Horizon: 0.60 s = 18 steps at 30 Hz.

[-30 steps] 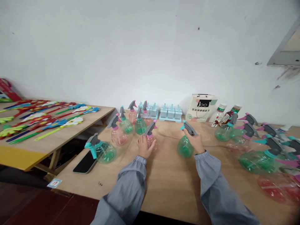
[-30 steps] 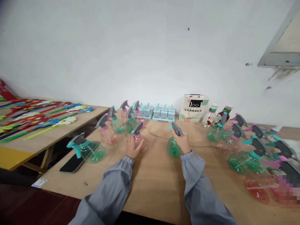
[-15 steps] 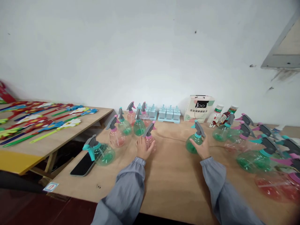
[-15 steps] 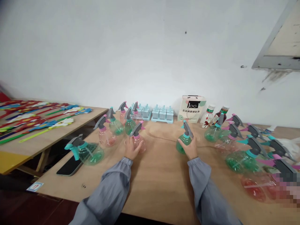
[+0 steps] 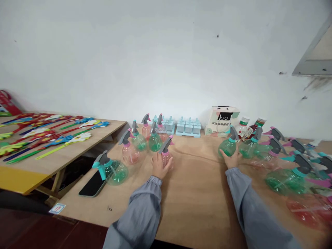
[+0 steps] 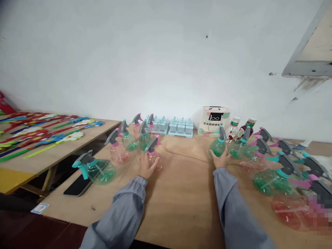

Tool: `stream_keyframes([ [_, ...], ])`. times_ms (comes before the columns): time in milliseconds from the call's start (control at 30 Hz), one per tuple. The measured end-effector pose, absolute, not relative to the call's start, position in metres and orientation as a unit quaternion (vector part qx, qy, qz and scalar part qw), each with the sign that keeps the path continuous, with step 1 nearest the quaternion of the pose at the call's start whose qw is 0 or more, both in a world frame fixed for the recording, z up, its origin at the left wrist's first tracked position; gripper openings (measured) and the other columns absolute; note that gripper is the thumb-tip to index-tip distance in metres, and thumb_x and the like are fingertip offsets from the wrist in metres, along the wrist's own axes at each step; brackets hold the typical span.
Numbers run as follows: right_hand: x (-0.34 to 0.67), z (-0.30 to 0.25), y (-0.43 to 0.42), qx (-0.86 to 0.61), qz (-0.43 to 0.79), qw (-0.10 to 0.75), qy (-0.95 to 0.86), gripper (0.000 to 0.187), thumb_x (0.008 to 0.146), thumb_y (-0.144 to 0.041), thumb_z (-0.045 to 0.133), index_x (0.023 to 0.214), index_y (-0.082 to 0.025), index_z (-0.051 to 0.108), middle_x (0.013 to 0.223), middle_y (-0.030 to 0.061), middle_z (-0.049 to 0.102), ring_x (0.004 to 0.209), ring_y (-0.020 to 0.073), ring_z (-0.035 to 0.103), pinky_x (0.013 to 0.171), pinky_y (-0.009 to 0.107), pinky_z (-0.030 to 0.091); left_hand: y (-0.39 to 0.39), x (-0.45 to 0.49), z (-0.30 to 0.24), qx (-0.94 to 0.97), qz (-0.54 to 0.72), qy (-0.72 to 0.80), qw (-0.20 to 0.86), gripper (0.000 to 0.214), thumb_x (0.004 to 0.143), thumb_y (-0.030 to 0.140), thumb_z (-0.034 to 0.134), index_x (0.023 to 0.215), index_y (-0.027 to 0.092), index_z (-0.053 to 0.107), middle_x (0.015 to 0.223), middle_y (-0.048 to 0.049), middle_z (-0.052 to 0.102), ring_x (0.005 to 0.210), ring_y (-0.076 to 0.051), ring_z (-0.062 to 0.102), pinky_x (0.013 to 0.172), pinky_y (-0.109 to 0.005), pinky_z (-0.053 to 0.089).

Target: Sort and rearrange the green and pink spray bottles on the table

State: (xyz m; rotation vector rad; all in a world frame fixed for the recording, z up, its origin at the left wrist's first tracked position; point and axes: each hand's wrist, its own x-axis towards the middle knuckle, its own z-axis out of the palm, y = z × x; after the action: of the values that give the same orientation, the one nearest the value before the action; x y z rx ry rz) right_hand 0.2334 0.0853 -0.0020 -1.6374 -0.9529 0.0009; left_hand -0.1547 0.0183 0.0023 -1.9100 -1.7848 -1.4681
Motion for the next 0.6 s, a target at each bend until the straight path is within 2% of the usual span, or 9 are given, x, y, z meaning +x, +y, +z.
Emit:
stream_keyframes([
  [200, 0.254, -0.003, 0.121, -0.683, -0.012, 0.613, -0.397, 0.094, 0.058, -0.060, 0.073, 0.130, -0.009, 0.042, 0.132, 0.0233, 0.050, 0.126, 0.0359, 0.047, 0.108, 0.051, 0.036, 0.017, -0.156, 0.004, -0.636, -0.489, -0.594, 0.054, 0.047, 0.084, 0.052, 0.059, 0.114, 0.016, 0.053, 0.107, -0.0144, 0.062, 0.105, -0.032, 0.058, 0.091, -0.048, 0.042],
  [400, 0.255, -0.002, 0.130, -0.695, 0.000, 0.610, -0.380, 0.090, 0.060, -0.055, 0.075, 0.131, -0.010, 0.043, 0.135, 0.0264, 0.049, 0.127, 0.0365, 0.047, 0.107, 0.050, 0.037, 0.017, -0.155, 0.003, -0.631, -0.502, -0.589, 0.058, 0.049, 0.084, 0.052, 0.058, 0.116, 0.017, 0.052, 0.110, -0.0146, 0.062, 0.108, -0.032, 0.058, 0.092, -0.048, 0.043],
  [500, 0.256, -0.001, 0.131, -0.693, 0.002, 0.612, -0.382, 0.094, 0.059, -0.055, 0.075, 0.134, -0.008, 0.041, 0.138, 0.0274, 0.048, 0.130, 0.0374, 0.045, 0.108, 0.051, 0.036, 0.017, -0.155, 0.003, -0.629, -0.505, -0.588, 0.048, 0.048, 0.083, 0.052, 0.060, 0.115, 0.017, 0.052, 0.108, -0.0137, 0.063, 0.108, -0.032, 0.059, 0.091, -0.048, 0.043],
  [600, 0.256, -0.002, 0.129, -0.676, 0.009, 0.626, -0.390, 0.107, 0.055, -0.058, 0.077, 0.138, -0.006, 0.035, 0.140, 0.0278, 0.045, 0.131, 0.0379, 0.044, 0.109, 0.053, 0.035, 0.016, -0.155, 0.005, -0.627, -0.509, -0.589, 0.033, 0.047, 0.082, 0.052, 0.061, 0.113, 0.017, 0.053, 0.104, -0.0132, 0.063, 0.104, -0.032, 0.060, 0.089, -0.048, 0.045],
])
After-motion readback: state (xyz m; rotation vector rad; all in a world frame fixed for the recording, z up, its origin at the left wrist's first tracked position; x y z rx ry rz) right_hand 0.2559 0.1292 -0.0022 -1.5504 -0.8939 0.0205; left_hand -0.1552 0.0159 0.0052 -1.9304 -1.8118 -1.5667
